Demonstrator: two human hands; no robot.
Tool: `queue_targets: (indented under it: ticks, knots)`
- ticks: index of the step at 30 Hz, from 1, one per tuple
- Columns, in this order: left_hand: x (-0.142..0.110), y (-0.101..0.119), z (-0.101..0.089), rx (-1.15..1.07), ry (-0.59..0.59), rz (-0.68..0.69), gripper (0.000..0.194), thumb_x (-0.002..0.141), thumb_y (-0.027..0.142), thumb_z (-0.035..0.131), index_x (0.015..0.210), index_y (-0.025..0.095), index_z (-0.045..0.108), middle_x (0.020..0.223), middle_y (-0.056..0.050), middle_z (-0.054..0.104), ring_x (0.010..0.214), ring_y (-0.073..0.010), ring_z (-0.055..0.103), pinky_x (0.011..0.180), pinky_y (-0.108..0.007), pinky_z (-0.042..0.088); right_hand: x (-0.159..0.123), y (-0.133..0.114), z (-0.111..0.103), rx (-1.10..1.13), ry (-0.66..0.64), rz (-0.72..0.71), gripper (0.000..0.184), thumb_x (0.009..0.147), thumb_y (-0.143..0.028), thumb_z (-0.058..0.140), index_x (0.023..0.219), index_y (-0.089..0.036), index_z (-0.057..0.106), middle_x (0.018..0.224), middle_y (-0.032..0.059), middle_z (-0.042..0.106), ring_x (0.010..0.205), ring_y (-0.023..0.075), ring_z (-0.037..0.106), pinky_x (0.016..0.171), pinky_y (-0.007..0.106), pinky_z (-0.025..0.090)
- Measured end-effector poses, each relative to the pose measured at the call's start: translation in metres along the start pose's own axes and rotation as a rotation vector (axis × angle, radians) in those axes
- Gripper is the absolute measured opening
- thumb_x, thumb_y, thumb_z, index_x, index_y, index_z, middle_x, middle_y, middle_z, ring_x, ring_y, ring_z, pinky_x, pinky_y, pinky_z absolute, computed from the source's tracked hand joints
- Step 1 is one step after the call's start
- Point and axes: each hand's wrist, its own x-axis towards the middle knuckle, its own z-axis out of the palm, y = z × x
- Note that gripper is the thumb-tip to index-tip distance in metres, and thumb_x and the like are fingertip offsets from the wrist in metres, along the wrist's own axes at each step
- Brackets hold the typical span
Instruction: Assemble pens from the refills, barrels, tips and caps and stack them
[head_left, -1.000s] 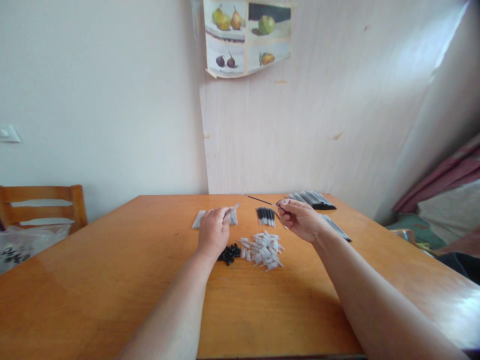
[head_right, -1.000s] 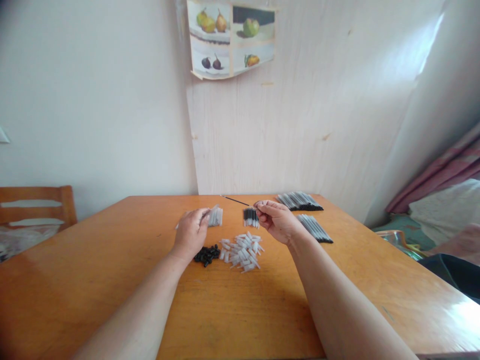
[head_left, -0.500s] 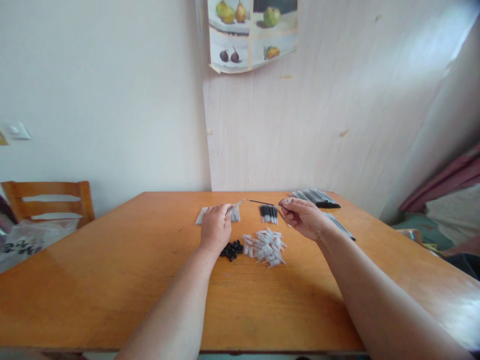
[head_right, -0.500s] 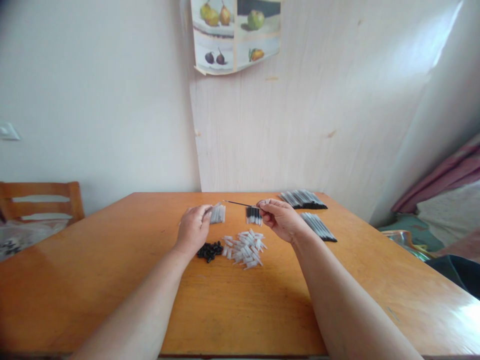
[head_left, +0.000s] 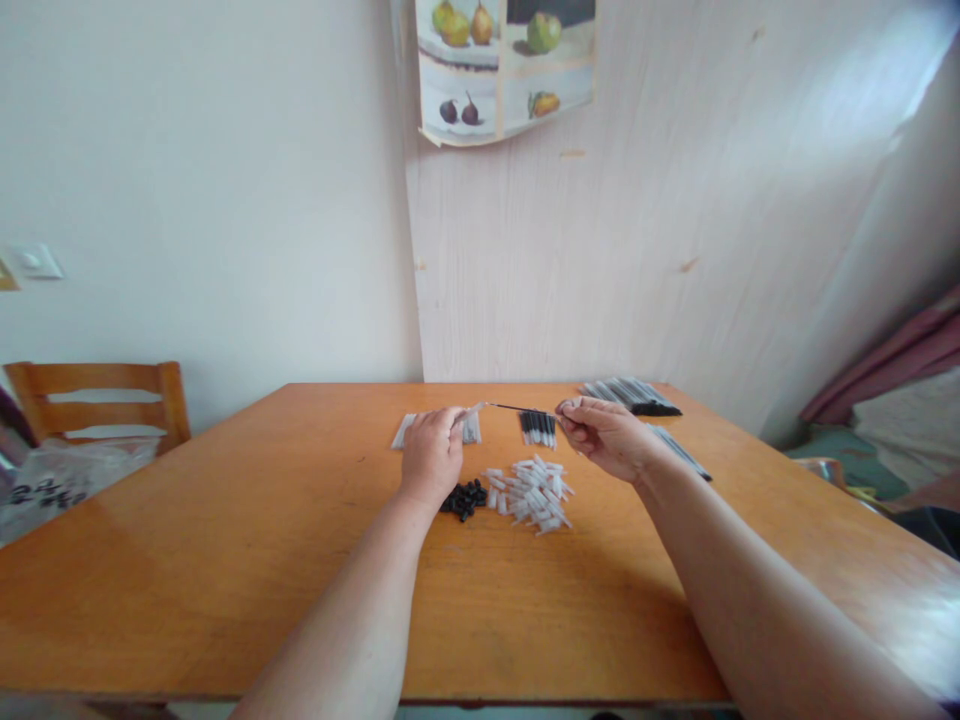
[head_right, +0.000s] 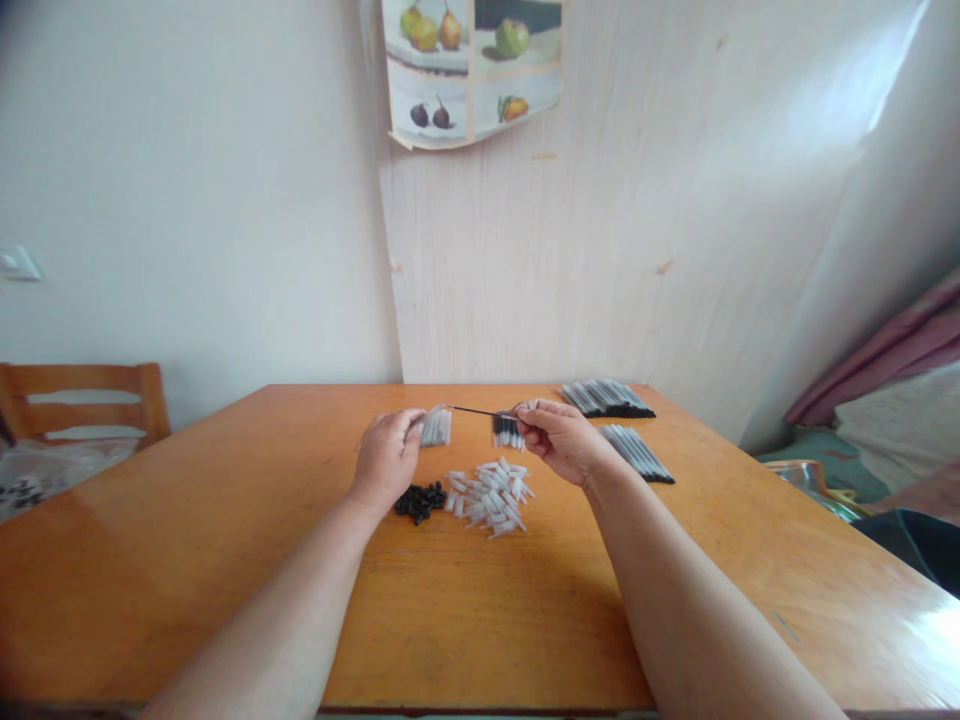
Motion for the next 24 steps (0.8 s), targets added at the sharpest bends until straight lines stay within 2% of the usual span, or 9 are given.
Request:
queue_targets:
  ticks: [14,24]
  knots:
    - [-0.001,-0.005,0.006,0.004,0.006,0.065,0.026,0.091,0.021,0.047,0.111,0.024,0.063,0.108,-0.006,0.069,0.101,-0.0233,0.059,0.091,-0.039,0.044,0.003,0.003,-0.008,-0.014,0.036,0.037,0.022,0.068,-0.026,0.078,0.077,-0.012,0.065,0.063,-0.0007,0.052,0.051,0.0039,0.038,0.041,0.017,0.02]
    - [-0.001,0.001,0.003,0.026,-0.077,0.119,0.025,0.09,0.021,0.048,0.109,0.026,0.065,0.113,-0.005,0.068,0.106,-0.0237,0.058,0.093,-0.041,0.042,0.003,-0.001,-0.01,-0.013,0.092,0.061,0.02,0.066,-0.023,0.078,0.073,-0.011,0.064,0.059,-0.0012,0.051,0.047,0.0026,0.036,0.039,0.015,0.017]
